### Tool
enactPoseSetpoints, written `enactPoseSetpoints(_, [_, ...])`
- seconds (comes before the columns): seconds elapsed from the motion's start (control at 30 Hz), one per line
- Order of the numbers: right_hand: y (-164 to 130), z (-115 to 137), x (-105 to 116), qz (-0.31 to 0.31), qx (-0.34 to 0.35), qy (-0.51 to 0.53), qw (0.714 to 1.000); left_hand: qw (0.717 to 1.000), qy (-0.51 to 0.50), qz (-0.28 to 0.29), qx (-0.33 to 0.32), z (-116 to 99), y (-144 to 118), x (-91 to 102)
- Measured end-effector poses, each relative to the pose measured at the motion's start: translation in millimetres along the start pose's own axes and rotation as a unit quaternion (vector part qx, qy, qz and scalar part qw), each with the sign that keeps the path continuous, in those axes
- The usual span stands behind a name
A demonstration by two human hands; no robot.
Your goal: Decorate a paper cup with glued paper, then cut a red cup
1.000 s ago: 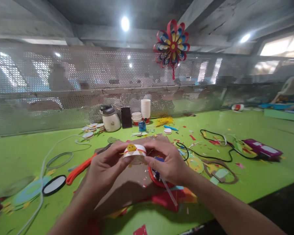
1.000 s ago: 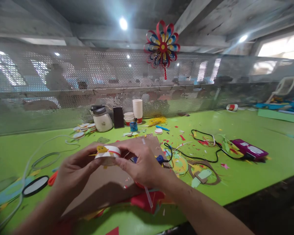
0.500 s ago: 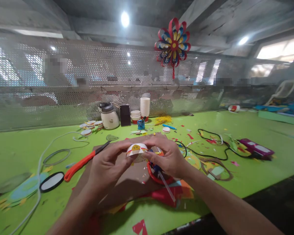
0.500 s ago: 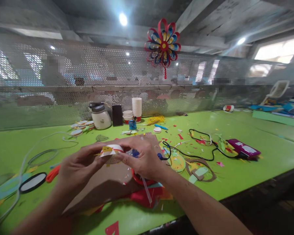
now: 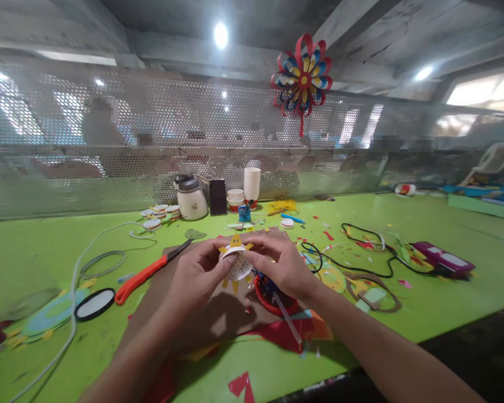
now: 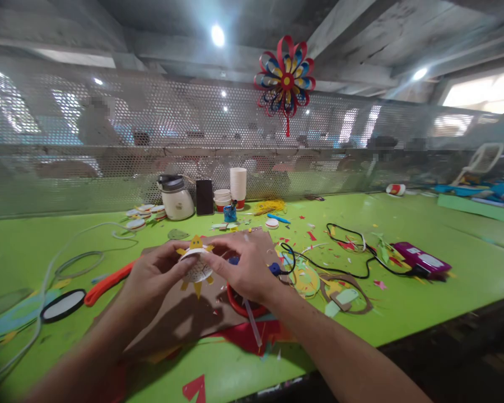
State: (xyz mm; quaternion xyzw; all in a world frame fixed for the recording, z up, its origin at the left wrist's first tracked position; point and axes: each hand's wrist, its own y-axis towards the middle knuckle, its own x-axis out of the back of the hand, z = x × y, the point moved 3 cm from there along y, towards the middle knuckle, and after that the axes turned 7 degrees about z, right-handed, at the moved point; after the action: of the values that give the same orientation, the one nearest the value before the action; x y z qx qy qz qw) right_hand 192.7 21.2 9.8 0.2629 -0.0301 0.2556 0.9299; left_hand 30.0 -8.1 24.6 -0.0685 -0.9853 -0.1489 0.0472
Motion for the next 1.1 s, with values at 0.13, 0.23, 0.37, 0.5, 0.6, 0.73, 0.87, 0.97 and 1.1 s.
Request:
enactPoseSetpoints(0.13, [1.2, 0.5, 5.9, -0.056, 0.002, 0.004, 0.998, 0.997, -0.015, 0.036, 0.062, 3.7, -0.2, -4.0])
enactPoseSetpoints(0.23, [2.8, 1.6, 6.8, -0.043, -0.026, 0.023, 0.998, 0.991, -0.027, 0.089, 0.100, 12.4, -0.2, -7.7])
enactPoseSetpoints(0.37, [2.8, 2.5, 3.0, -0.005, -0.070, 0.028, 0.997, 0.984, -0.043, 0.132, 0.114, 22.9, -0.3, -13.1])
enactPoseSetpoints(0.5, [2.7, 2.3, -0.3, 0.002, -0.056, -0.010, 0.998, 0.983, -0.039, 0.139, 0.117, 27.6, -0.3, -18.2])
enactPoseSetpoints(0.6, [3.2, -1.1, 0.1, 0.001, -0.061, -0.013, 0.998, 0.979, -0.054, 0.150, 0.126, 28.5, -0.2, -21.3])
enactPoseSetpoints(0.73, [3.6, -6.6, 1.2, 0.007, -0.089, 0.028, 0.996, 0.976, -0.073, 0.155, 0.132, 30.6, 0.7, -23.0])
enactPoseSetpoints(0.87, [3.4, -6.3, 1.0, -0.001, -0.078, 0.020, 0.997, 0.975, -0.090, 0.157, 0.129, 33.2, 1.4, -24.4])
enactPoseSetpoints(0.97, [3.2, -5.4, 0.9, -0.011, -0.068, -0.009, 0.998, 0.976, -0.088, 0.157, 0.121, 31.8, 1.3, -25.8])
enactPoseSetpoints(1.1, [3.8, -6.6, 1.8, -0.014, -0.065, -0.044, 0.997, 0.975, -0.059, 0.164, 0.136, 29.8, 1.2, -26.8])
